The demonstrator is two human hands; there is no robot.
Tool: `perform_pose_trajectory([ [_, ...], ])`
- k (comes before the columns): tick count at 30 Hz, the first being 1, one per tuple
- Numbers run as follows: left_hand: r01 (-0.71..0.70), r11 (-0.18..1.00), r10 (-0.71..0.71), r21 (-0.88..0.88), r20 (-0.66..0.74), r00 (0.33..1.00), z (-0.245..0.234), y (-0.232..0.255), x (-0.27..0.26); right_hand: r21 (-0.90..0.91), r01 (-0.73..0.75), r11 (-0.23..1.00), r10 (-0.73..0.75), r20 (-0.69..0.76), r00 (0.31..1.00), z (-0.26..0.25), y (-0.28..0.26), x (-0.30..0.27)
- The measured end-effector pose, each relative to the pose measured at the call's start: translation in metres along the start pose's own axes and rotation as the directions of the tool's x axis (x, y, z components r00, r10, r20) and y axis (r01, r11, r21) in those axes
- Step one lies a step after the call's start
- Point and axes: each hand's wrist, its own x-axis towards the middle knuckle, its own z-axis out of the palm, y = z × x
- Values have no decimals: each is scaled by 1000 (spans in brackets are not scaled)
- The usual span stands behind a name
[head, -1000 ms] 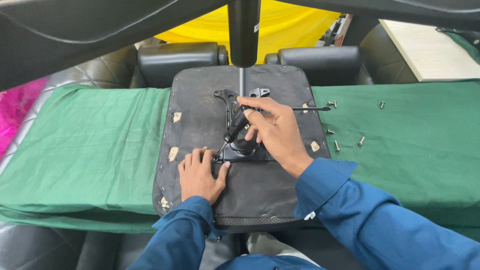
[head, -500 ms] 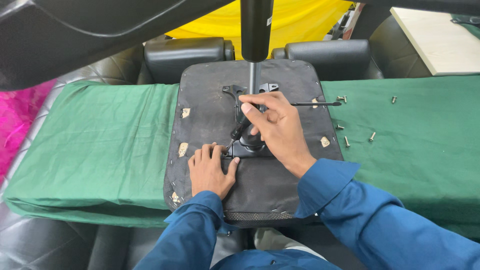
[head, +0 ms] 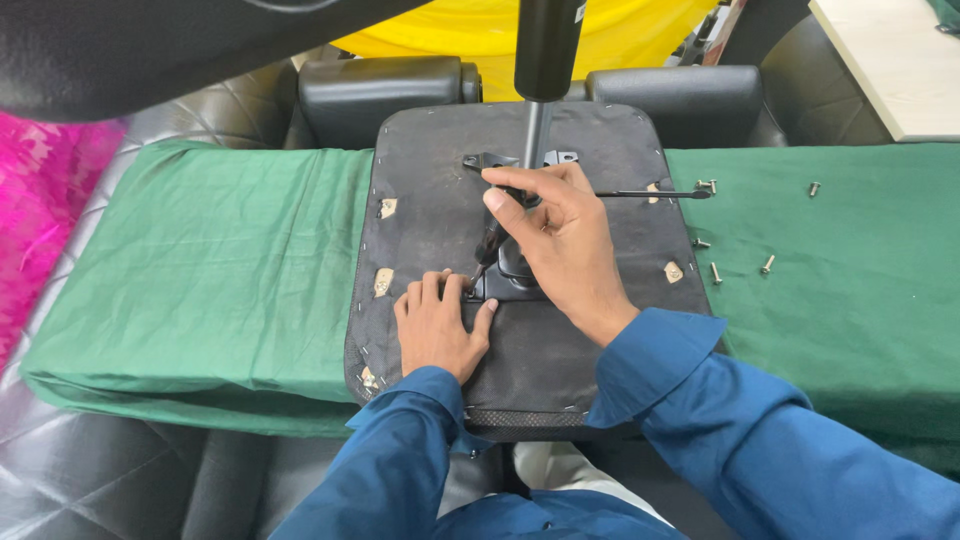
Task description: The person uses a screwdriver to unscrew the mounting screws that attach a metal seat plate to the underside of a chair seat, working on the screws one at a time. After loosening the screws by hand, the person lifts the seat off the gas cylinder and mechanism and sets the seat plate aside on the table.
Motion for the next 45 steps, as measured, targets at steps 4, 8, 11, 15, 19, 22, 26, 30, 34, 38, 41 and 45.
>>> perform_pose_trajectory([
  [4,7,1000,-7,-5,8,1000,-1,0,0,184,-143,972,139,33,990,-1,-3,-3],
  [8,-4,1000,4,0,-14,1000,0,0,-1,190,-155,969,148,46,988,-3,-8,-6],
  [11,-13,1000,13,2,-23,1000,1,-1,-1,46,-113,993,114,-10,993,-1,-10,-11],
  [15,-6,1000,6,1,-17,1000,0,0,-1,-25,-82,996,80,-47,996,-9,-7,-8],
  [19,8,1000,-8,-5,9,1000,2,-1,0,77,-49,996,64,-215,975,-35,8,-9],
  [22,-1,1000,1,-3,1,1000,3,-2,0,91,-35,995,71,-441,895,-69,25,-9],
  [26,4,1000,-4,2,8,1000,5,-4,0,127,-54,990,128,-698,704,-118,54,-6],
  [30,-6,1000,6,-11,-16,1000,10,-7,0,87,-92,992,123,-830,544,-145,83,-18],
  [34,-23,1000,22,-3,-36,999,14,-11,-2,81,-121,989,136,-814,564,-142,101,-39],
  [38,-42,999,43,11,-69,997,18,-12,-5,-187,-180,966,-4,-705,709,-115,110,-69],
  [41,-38,999,39,12,-61,997,18,-12,-4,-357,-318,878,52,-589,806,-97,113,-89],
  [45,-13,1000,14,23,-41,999,15,-10,5,-621,-213,755,-45,-372,927,-83,113,-100],
])
